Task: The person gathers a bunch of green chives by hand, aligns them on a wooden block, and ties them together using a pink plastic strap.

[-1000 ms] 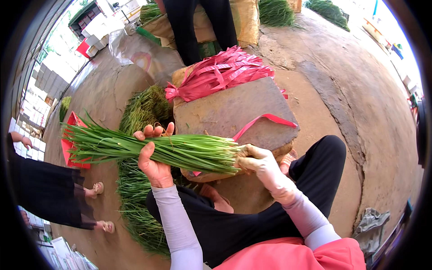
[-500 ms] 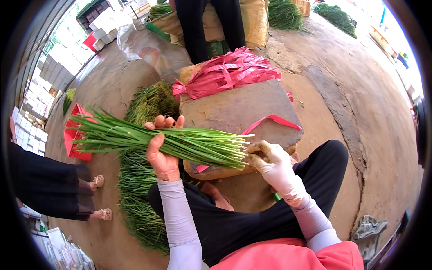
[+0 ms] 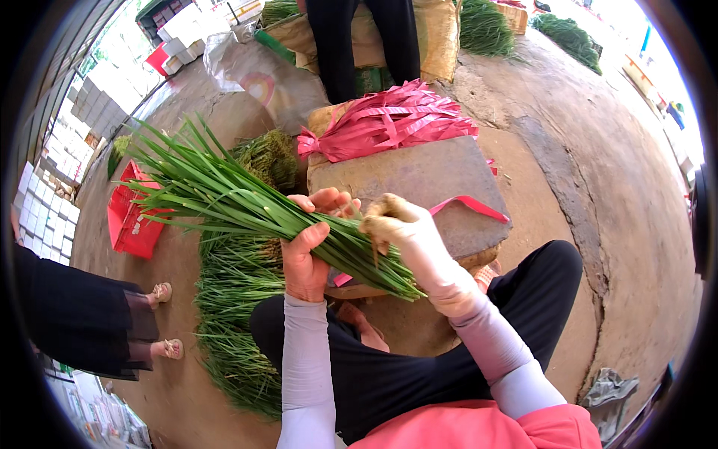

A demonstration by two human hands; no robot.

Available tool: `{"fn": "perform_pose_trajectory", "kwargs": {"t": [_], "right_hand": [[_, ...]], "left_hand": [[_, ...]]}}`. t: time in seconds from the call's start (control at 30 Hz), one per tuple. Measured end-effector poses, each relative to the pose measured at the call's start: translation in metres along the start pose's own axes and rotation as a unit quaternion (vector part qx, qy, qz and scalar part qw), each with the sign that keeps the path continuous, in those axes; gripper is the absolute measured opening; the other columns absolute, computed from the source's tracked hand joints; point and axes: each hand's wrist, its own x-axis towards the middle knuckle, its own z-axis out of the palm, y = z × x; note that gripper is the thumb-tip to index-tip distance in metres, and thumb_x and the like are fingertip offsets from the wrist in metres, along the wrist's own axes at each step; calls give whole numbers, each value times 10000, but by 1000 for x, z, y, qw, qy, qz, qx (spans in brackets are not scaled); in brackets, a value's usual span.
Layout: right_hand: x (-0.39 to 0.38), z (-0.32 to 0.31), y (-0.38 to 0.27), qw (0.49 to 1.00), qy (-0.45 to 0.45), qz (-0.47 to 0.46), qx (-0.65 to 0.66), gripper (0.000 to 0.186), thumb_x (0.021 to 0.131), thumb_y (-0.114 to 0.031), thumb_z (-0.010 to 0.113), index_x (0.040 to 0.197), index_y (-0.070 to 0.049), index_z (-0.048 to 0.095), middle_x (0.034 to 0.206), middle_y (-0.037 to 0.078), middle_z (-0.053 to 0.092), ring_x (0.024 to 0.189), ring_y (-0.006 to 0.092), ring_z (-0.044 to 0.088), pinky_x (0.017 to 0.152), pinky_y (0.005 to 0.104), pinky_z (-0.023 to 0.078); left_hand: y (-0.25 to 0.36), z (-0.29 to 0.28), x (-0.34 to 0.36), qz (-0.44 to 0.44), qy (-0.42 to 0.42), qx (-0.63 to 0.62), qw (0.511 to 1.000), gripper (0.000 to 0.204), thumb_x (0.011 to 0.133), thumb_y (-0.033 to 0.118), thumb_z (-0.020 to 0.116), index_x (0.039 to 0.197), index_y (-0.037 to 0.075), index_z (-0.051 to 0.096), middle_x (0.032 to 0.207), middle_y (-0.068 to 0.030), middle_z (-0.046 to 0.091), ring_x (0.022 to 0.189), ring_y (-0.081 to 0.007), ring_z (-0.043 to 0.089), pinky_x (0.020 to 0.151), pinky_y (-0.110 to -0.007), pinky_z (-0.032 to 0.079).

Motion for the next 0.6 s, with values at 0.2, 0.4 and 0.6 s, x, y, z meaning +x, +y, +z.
{"fn": "perform_pose_trajectory", "kwargs": {"t": [0.2,0.4,0.6], "right_hand": [[-19,-40,-6,941,-129,-72,304,145,881,-157,601,910,-21,559,770,42,535,596,149,500,974,381,438],[-38,-62,-10,879,-166,-93,438,142,866,-210,628,829,-92,557,662,-15,427,527,108,398,913,411,416],[-71,-113,-9,979,-177,-55,89,155,786,-150,644,786,5,636,703,114,607,589,212,580,734,440,509]], "left_hand": [[5,-16,3,27,-1,-42,999,258,825,-38,564,1032,114,538,1239,-121,613,1149,-284,588,1053,-608,390],[10,-34,3,47,50,-44,997,259,825,-48,559,1024,117,544,1236,-122,616,1154,-284,583,1057,-612,389],[20,-54,7,70,134,-124,981,250,833,-32,595,1033,114,566,1150,-104,672,1102,-285,620,1100,-588,348]]}}
